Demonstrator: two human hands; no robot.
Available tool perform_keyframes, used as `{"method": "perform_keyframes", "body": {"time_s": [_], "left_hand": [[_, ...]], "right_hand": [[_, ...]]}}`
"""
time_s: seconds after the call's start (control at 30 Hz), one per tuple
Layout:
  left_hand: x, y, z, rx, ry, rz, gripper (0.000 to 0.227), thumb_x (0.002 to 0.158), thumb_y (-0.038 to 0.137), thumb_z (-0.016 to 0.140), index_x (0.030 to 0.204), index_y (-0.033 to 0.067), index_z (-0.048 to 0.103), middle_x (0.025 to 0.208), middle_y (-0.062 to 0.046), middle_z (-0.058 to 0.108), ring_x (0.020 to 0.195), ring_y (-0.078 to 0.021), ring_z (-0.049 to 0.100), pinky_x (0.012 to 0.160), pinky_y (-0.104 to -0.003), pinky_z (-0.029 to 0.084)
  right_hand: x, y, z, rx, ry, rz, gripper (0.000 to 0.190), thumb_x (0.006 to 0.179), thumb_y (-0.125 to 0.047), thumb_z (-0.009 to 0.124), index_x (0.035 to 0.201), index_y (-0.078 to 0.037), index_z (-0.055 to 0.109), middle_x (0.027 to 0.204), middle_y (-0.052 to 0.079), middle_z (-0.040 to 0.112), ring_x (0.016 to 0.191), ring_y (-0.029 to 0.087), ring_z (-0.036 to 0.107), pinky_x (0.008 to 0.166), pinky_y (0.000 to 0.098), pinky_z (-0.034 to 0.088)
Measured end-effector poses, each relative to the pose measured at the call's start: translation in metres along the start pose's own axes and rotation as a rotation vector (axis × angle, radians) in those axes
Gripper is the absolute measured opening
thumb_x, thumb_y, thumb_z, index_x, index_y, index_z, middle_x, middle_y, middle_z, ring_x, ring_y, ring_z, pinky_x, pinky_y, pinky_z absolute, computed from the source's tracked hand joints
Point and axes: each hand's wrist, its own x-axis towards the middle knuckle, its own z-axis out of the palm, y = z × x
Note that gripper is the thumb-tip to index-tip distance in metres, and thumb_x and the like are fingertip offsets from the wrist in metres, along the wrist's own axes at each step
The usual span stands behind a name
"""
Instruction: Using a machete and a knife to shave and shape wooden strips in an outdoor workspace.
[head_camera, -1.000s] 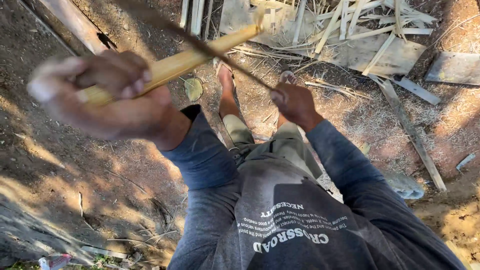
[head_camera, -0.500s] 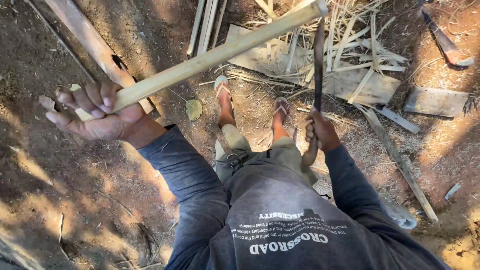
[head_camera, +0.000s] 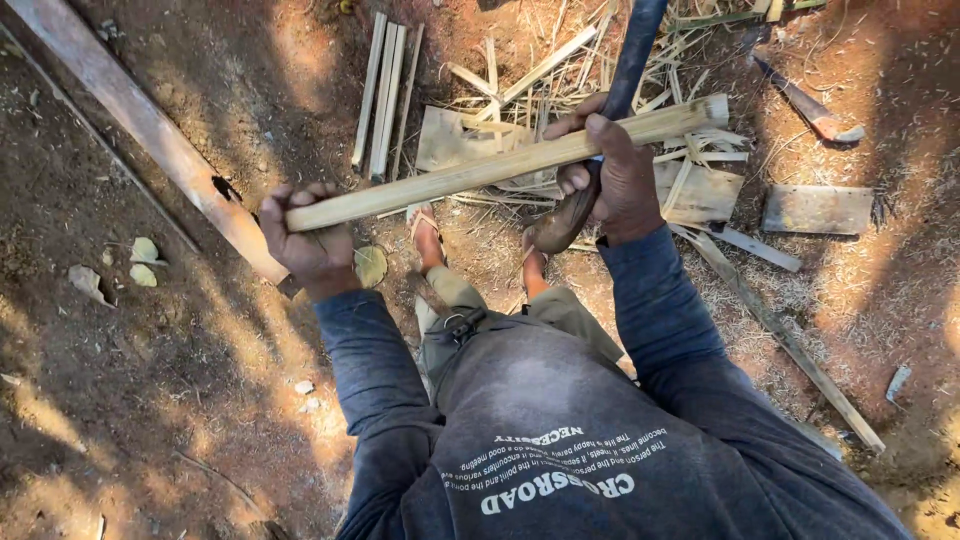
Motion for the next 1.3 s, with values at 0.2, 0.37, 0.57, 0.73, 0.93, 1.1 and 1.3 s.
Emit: {"method": "perform_keyframes", "body": {"time_s": [0.2,0.37,0.57,0.73,0.93,1.1,1.3], "left_hand": [[-0.024,0.031,0.058,1.820,-0.203,-0.292,0.036,0.109,0.036,0.051,0.120,0.0080,0.070,0.115,-0.014,0.075,0.098,-0.0247,0.073,0.082,-0.041,0.063],[-0.055,-0.053,0.125,1.812,-0.861,-0.462,0.048,0.103,0.038,0.057,0.137,0.0056,0.061,0.120,-0.020,0.072,0.098,-0.0303,0.072,0.082,-0.041,0.059],[-0.096,-0.100,0.079,1.359,-0.797,-0.822,0.039,0.111,0.036,0.053,0.133,0.0062,0.063,0.094,-0.010,0.065,0.081,-0.0219,0.068,0.072,-0.038,0.059],[-0.100,-0.092,0.108,0.778,-0.463,-1.136,0.050,0.110,0.038,0.048,0.150,0.0072,0.049,0.082,-0.003,0.057,0.064,-0.0110,0.059,0.056,-0.029,0.055],[-0.089,-0.088,0.136,0.471,-0.243,-1.199,0.059,0.111,0.045,0.037,0.162,0.0170,0.031,0.061,0.001,0.043,0.040,-0.0089,0.040,0.038,-0.023,0.041],[-0.085,-0.095,0.145,0.422,-0.169,-1.212,0.063,0.112,0.049,0.033,0.165,0.0163,0.030,0.058,0.003,0.039,0.039,-0.0062,0.037,0.036,-0.022,0.036],[-0.091,-0.096,0.130,0.630,-0.148,-1.228,0.059,0.113,0.047,0.039,0.155,0.0062,0.031,0.060,0.001,0.041,0.041,-0.0093,0.038,0.038,-0.024,0.034]], "right_hand": [[-0.016,-0.032,-0.007,-0.141,0.003,-0.032,0.027,0.104,-0.018,0.073,0.122,-0.006,0.056,0.100,0.026,0.072,0.058,0.013,0.059,0.055,0.0307,0.053],[-0.024,-0.038,-0.001,-0.243,-0.008,0.015,0.029,0.104,-0.023,0.073,0.118,-0.006,0.055,0.100,0.025,0.072,0.056,0.012,0.058,0.052,0.0284,0.051],[-0.020,-0.059,0.017,-0.324,0.047,-0.082,0.039,0.106,-0.036,0.065,0.125,-0.004,0.052,0.102,0.018,0.074,0.057,0.010,0.059,0.053,0.0258,0.052],[-0.034,-0.043,-0.031,-0.552,0.266,-0.150,0.029,0.111,-0.028,0.061,0.123,-0.004,0.050,0.091,0.008,0.067,0.056,0.009,0.057,0.050,0.0267,0.049],[-0.070,-0.046,-0.059,-1.221,0.250,-0.189,0.026,0.113,-0.026,0.053,0.126,-0.005,0.061,0.080,0.001,0.059,0.065,0.008,0.061,0.057,0.0295,0.050],[-0.087,-0.040,-0.052,-1.852,-0.003,-0.114,0.043,0.099,-0.053,0.059,0.085,-0.014,0.071,0.072,-0.002,0.059,0.054,0.015,0.055,0.045,0.0344,0.041],[-0.087,-0.053,-0.018,-2.168,-0.297,-0.386,0.062,0.086,-0.077,0.059,0.075,-0.016,0.068,0.066,0.000,0.056,0.055,0.016,0.052,0.049,0.0379,0.043]]}}
